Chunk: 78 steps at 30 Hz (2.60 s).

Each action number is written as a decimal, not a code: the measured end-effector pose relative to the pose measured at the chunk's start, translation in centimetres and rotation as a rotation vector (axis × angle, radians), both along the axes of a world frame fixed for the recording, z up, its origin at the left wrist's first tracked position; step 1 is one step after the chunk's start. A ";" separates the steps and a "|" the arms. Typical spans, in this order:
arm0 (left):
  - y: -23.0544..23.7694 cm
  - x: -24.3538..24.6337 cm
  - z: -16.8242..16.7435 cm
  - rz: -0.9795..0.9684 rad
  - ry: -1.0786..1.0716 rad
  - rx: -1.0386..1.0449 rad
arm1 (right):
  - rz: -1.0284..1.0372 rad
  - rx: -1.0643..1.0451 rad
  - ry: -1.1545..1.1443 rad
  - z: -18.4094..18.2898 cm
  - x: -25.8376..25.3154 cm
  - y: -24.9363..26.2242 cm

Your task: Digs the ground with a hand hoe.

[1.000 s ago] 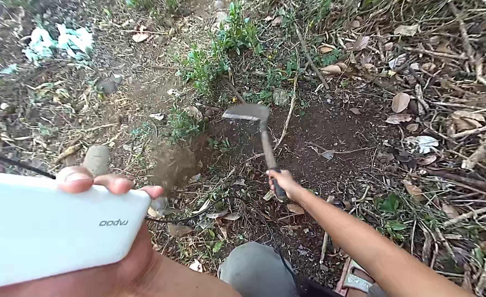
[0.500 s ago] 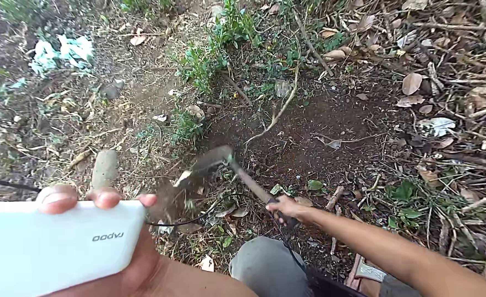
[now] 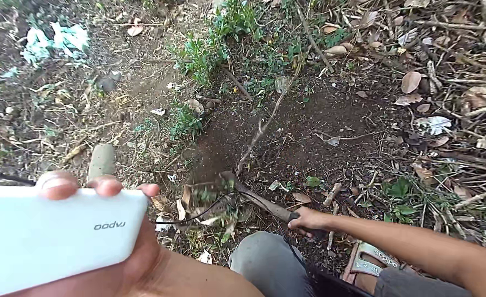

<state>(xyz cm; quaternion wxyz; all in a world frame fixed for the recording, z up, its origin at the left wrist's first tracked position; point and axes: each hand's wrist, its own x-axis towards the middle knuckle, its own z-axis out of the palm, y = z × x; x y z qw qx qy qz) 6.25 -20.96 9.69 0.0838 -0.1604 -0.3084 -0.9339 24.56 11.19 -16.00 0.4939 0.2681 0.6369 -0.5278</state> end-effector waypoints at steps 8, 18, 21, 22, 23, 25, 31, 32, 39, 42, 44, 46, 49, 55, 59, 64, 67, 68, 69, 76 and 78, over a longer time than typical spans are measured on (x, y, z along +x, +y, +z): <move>-1.5 0.9 0.9 0.005 0.053 -0.008 | -0.676 0.061 0.465 5.7 -14.4 4.7; -0.8 1.7 2.4 -0.098 0.142 -0.047 | -0.820 -0.162 0.375 -3.2 -25.2 -7.9; 0.8 0.8 1.8 -0.195 0.099 -0.006 | -0.639 -0.027 0.308 -2.0 -22.1 -0.2; 1.2 0.5 1.6 -0.212 0.078 -0.008 | -0.623 0.026 0.325 -1.2 -21.4 3.2; 1.5 0.1 1.4 -0.223 0.066 -0.025 | -0.643 0.080 0.370 -0.4 -21.0 6.2; 2.0 -0.6 1.1 -0.218 0.057 -0.053 | -0.788 0.158 0.494 1.3 -20.9 10.3; 2.9 -0.9 1.5 -0.188 0.072 -0.056 | -1.670 -0.092 0.844 6.6 -30.3 7.3; 3.1 -0.8 1.6 -0.174 0.068 -0.049 | -1.693 -0.114 0.820 6.0 -31.5 5.0; 4.5 -1.0 1.6 -0.216 0.073 -0.036 | -0.598 -0.142 0.250 -3.8 -19.7 -5.1; 4.4 -1.5 0.9 -0.223 0.047 -0.025 | -0.441 -0.013 0.243 -2.1 -14.7 2.6; 4.1 -1.6 0.8 -0.215 0.060 -0.037 | -0.495 0.073 0.342 0.1 -14.9 6.1; 3.6 -1.8 0.6 -0.197 0.088 -0.055 | -0.704 0.086 0.490 2.0 -17.8 7.3; 3.5 -1.4 0.9 -0.150 0.081 -0.049 | -1.159 0.013 0.635 4.3 -26.2 5.3; 4.9 -0.8 1.6 -0.181 0.098 0.004 | -0.837 -0.149 0.400 -1.9 -25.6 -6.1; 5.0 -1.2 1.1 -0.236 0.054 0.004 | -0.445 0.000 0.289 -1.1 -22.8 2.7; 3.5 -1.8 0.6 -0.186 0.077 -0.019 | -0.593 0.075 0.422 5.0 -27.5 5.6; 2.5 -1.9 0.5 -0.122 0.084 -0.009 | -0.889 -0.024 0.545 4.2 -31.5 1.4; 2.5 -1.8 0.6 -0.113 0.089 -0.006 | -0.942 -0.064 0.545 3.5 -32.0 -0.3; 2.6 -1.7 0.6 -0.106 0.089 0.002 | -0.925 -0.102 0.515 2.2 -31.4 -1.8; 2.6 -2.0 0.3 -0.132 0.087 0.003 | -0.031 -0.016 0.121 -1.0 -7.7 2.1; 2.6 -1.9 0.1 -0.147 0.063 0.034 | 0.024 0.072 0.186 1.0 -7.0 6.0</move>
